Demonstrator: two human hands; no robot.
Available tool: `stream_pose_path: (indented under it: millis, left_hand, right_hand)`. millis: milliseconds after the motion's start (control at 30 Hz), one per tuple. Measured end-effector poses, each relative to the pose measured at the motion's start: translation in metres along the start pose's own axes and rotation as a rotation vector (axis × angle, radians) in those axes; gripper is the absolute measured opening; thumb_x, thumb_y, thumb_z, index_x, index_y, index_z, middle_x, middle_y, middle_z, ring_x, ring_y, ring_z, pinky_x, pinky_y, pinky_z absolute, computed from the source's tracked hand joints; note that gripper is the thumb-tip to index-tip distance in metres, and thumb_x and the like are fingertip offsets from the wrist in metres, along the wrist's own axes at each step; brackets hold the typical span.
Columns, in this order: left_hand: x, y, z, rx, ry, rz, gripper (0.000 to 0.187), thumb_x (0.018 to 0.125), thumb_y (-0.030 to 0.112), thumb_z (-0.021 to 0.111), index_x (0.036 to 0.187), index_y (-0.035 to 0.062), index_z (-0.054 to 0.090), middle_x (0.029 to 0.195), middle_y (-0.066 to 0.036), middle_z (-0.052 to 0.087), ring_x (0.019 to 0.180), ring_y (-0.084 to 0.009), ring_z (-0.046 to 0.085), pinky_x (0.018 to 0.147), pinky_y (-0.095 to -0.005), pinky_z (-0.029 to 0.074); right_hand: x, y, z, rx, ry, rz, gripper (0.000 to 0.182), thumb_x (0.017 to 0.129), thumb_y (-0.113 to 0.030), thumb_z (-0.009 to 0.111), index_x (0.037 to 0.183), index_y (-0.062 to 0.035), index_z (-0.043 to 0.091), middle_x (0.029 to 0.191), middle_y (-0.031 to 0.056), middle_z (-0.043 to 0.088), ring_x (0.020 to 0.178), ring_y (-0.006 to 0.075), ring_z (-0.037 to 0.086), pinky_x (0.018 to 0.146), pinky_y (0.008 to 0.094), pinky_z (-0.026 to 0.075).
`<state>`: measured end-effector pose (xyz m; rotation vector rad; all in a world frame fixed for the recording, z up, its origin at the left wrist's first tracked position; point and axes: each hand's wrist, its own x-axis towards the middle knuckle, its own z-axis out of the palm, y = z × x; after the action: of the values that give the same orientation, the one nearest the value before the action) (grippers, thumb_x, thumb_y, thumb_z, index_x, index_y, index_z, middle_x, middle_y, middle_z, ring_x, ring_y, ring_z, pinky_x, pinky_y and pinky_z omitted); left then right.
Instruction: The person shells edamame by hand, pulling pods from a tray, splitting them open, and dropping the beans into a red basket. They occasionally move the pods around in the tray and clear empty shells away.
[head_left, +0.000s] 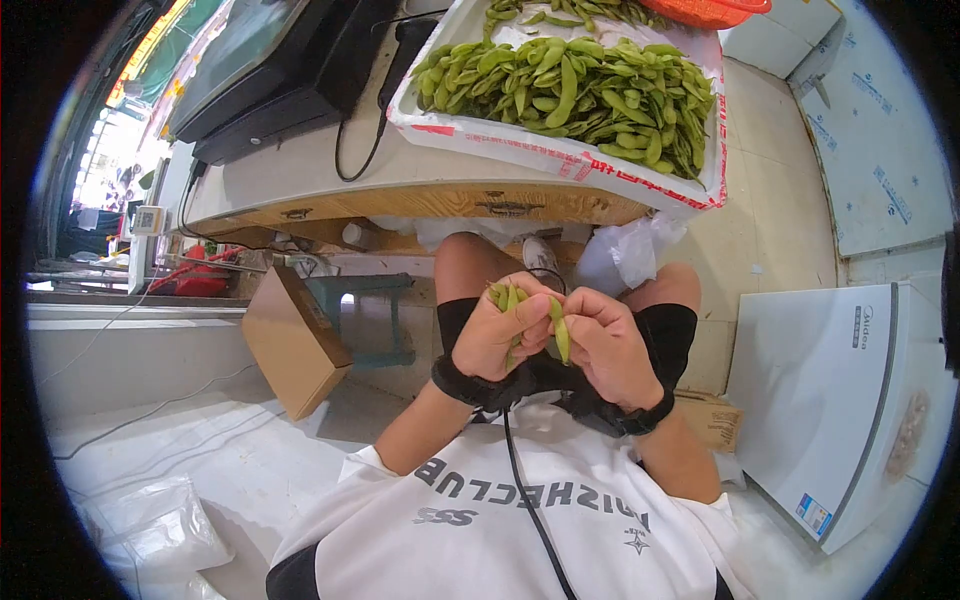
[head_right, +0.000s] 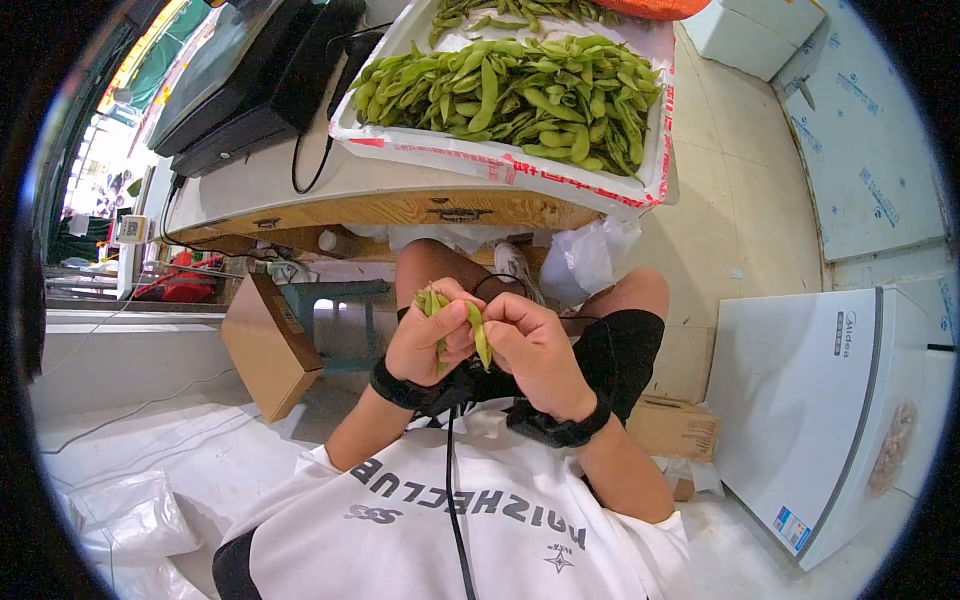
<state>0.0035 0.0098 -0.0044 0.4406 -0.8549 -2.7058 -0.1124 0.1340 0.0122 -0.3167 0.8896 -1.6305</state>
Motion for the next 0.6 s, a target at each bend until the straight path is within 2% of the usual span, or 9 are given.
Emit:
stream_pose_path:
  millis: [100,200,300,400,600]
  left_hand:
    - [-0.0009,-0.0057,-0.0046,-0.080,-0.073,-0.014,0.017,0.094,0.018,0.060,0.102,0.0032,0.061,0.064,-0.002,0.050,0.048,-0.0060,0.038,0.040,-0.0189,0.029]
    - [-0.0025,-0.0079,-0.0044,-0.045,-0.040,0.001,0.017,0.095,0.017,0.060,0.102,0.0026,0.061,0.064,-0.003,0.050,0.048,-0.0057,0.039,0.040,-0.0186,0.029]
    - [-0.0012,-0.0025,0.0006,0.083,0.030,0.047,0.015,0.095,0.015,0.059,0.100,0.0022,0.061,0.065,-0.003,0.051,0.048,-0.0054,0.039,0.041,-0.0181,0.030]
    - [-0.0019,-0.0006,0.0010,0.176,0.079,0.037,0.013,0.094,0.014,0.060,0.098,0.0016,0.062,0.064,-0.002,0.052,0.048,-0.0053,0.041,0.041,-0.0177,0.031]
    - [-0.0015,0.0003,-0.0032,0.208,0.059,0.030,0.014,0.094,0.015,0.061,0.096,0.0011,0.062,0.060,0.000,0.051,0.047,-0.0053,0.042,0.041,-0.0183,0.031]
  right_hand:
    - [0.0010,-0.0030,-0.0039,0.302,-0.075,0.156,0.012,0.092,-0.009,0.054,0.081,-0.0058,0.050,0.068,-0.0061,0.043,0.053,0.0004,0.033,0.047,0.0177,0.025]
    - [-0.0018,-0.0036,-0.0045,0.190,-0.046,0.123,0.011,0.093,-0.011,0.054,0.084,-0.0034,0.054,0.069,-0.0053,0.048,0.058,0.0004,0.040,0.051,0.0172,0.032]
    - [-0.0015,-0.0063,-0.0026,-0.412,0.056,-0.174,0.014,0.093,-0.013,0.055,0.087,-0.0003,0.057,0.072,-0.0035,0.053,0.064,0.0018,0.046,0.058,0.0185,0.039]
    - [-0.0011,-0.0054,-0.0050,-0.532,0.077,-0.212,0.017,0.092,-0.014,0.057,0.087,0.0018,0.060,0.074,-0.0023,0.056,0.070,0.0035,0.049,0.063,0.0205,0.042]
    - [0.0025,-0.0030,-0.0088,-0.554,0.049,-0.193,0.017,0.091,-0.013,0.058,0.083,0.0016,0.058,0.071,-0.0024,0.056,0.067,0.0034,0.047,0.060,0.0206,0.041]
